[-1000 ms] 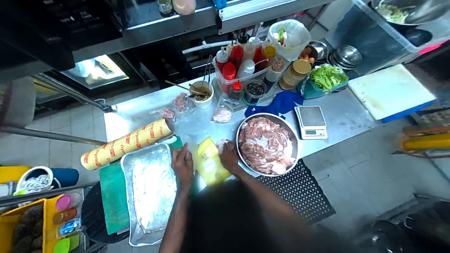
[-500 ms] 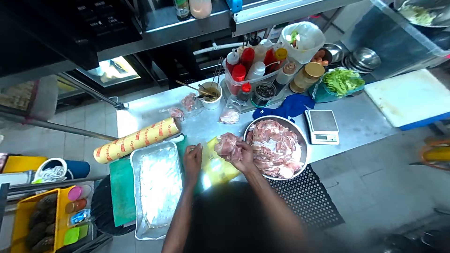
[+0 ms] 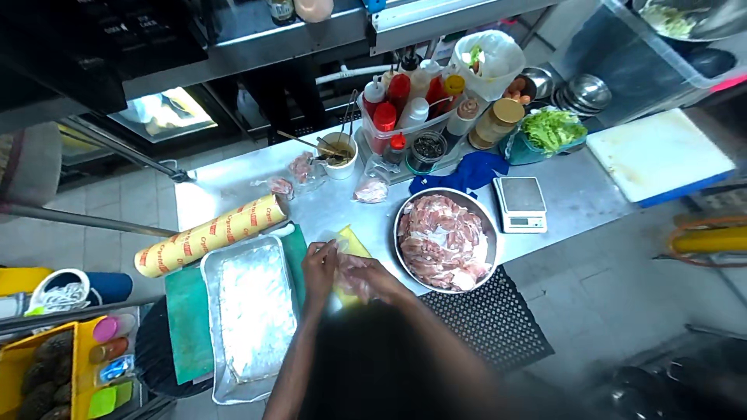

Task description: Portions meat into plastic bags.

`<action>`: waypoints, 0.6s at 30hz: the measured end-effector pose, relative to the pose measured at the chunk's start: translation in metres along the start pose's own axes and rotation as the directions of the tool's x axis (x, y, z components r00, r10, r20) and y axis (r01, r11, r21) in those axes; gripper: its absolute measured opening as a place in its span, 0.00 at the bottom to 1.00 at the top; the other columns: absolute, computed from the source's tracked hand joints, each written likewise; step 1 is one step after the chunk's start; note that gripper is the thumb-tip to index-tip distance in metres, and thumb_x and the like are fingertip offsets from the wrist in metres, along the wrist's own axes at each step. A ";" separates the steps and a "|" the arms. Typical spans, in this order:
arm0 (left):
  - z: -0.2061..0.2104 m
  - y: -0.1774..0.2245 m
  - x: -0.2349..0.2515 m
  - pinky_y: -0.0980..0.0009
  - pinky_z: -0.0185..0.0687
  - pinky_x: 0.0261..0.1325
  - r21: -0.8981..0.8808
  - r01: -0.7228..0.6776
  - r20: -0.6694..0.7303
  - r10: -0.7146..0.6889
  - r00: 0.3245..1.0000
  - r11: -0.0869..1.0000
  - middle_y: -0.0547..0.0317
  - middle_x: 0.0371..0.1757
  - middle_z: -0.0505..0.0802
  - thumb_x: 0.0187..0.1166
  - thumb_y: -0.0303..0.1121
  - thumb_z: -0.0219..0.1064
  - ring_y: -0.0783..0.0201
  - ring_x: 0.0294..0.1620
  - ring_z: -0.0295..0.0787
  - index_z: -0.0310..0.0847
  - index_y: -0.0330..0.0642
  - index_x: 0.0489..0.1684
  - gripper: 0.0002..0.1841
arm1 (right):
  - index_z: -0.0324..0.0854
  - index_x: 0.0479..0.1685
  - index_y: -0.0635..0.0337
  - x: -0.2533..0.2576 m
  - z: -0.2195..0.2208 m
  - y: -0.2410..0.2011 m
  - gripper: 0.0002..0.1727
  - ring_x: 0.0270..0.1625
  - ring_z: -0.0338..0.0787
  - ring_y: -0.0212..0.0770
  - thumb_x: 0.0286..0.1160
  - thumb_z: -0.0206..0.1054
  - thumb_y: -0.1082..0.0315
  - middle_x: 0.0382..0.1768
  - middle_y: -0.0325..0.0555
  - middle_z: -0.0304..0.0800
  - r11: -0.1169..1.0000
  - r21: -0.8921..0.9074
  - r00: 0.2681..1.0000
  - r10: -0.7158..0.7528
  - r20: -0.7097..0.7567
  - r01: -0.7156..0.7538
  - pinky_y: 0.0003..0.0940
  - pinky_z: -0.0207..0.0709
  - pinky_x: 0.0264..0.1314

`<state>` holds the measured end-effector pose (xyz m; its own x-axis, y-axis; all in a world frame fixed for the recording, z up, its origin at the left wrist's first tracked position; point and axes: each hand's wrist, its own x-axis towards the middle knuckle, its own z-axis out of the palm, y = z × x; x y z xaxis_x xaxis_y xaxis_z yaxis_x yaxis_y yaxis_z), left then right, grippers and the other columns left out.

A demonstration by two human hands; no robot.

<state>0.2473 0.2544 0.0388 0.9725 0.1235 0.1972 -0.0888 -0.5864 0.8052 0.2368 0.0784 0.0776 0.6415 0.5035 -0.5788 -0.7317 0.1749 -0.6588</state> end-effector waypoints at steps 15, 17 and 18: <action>-0.023 0.041 0.024 0.75 0.85 0.30 -0.172 0.035 -0.013 -0.038 0.999 0.985 0.51 0.44 0.89 0.83 0.35 0.68 0.71 0.26 0.84 0.95 0.40 0.48 0.11 | 0.37 0.98 0.48 -0.044 0.030 -0.044 0.52 0.81 0.78 0.54 0.78 0.69 0.73 0.92 0.54 0.55 0.940 -0.260 0.975 -0.222 0.027 0.221 0.52 0.90 0.65; -0.025 0.046 0.040 0.72 0.85 0.25 -0.213 0.045 -0.081 -0.064 0.995 0.976 0.50 0.44 0.89 0.84 0.37 0.68 0.69 0.22 0.82 0.94 0.41 0.49 0.11 | 0.56 0.94 0.52 -0.048 0.023 -0.056 0.42 0.83 0.76 0.43 0.79 0.69 0.67 0.89 0.50 0.65 0.774 -0.523 0.914 -0.406 0.025 0.358 0.42 0.80 0.78; -0.027 0.051 0.050 0.71 0.86 0.23 -0.246 0.040 -0.129 -0.074 0.989 0.968 0.50 0.45 0.88 0.83 0.36 0.69 0.69 0.20 0.82 0.93 0.40 0.50 0.11 | 0.66 0.89 0.53 -0.050 0.018 -0.063 0.35 0.81 0.78 0.41 0.80 0.69 0.66 0.86 0.48 0.70 0.710 -0.577 0.877 -0.481 0.023 0.404 0.41 0.80 0.79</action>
<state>0.2852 0.2522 0.1045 0.9407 0.2685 0.2076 -0.0999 -0.3655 0.9254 0.2472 0.0572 0.1568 0.9086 0.3770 -0.1796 -0.1269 -0.1606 -0.9788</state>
